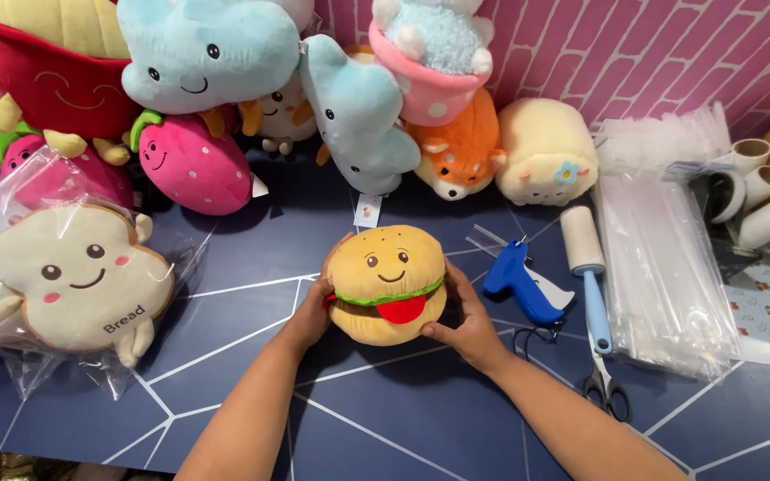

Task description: The person labels a burger plush toy using a blue tool and then places the plush toy into a clear plastic bag.

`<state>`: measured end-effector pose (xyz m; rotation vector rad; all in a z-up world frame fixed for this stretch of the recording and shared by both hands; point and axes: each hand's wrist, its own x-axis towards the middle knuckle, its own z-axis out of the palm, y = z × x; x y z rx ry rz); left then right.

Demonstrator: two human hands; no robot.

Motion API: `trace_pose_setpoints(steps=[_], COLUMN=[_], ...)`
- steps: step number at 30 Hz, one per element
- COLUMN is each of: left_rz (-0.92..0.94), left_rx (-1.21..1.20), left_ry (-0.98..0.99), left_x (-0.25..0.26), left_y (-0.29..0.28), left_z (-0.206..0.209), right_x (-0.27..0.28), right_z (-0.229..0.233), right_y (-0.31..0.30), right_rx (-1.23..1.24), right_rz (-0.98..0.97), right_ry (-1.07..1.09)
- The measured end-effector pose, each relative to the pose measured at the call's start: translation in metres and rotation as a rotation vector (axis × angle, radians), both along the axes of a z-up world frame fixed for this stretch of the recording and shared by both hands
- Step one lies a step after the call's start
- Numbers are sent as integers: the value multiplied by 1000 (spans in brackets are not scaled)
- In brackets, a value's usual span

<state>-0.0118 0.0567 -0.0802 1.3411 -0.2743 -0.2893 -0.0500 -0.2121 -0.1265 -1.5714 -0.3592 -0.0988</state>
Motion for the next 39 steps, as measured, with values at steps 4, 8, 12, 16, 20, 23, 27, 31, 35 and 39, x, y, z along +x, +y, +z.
trace_pose_setpoints(steps=[4,8,12,16,20,23,27,31,35,39], left_rz=[107,304,178,115,131,204,243,230,240,260], left_rx=[-58,104,21,158,410,516,647,688,503,322], left_ry=[-208,-386,-406,-457,-473,-575,-787,-838,-782,-682], left_x=[6,7,-4,-18,-28,-22,-21,-22,-19,-13], left_y=[3,9,0,-6,-16,-10,-13,-11,-11,-7], left_z=[-32,-42,-29,-5,14,5,-5,-5,-2,-23], right_x=[-4,-3,-3,-3,-4,-6,-9,-7,-7,-6], right_z=[10,10,-7,0,5,16,26,22,18,17], right_y=[3,3,3,3,-2,3,4,1,-1,-1], right_rx=[-195,-244,-246,-261,-340,-309,-447,-424,-368,-223], right_rz=[-97,-160,-198,-238,-345,-321,-252,-254,-277,-208], right_ry=[-78,-171,-234,-279,-369,-465,-698,-702,-670,-490])
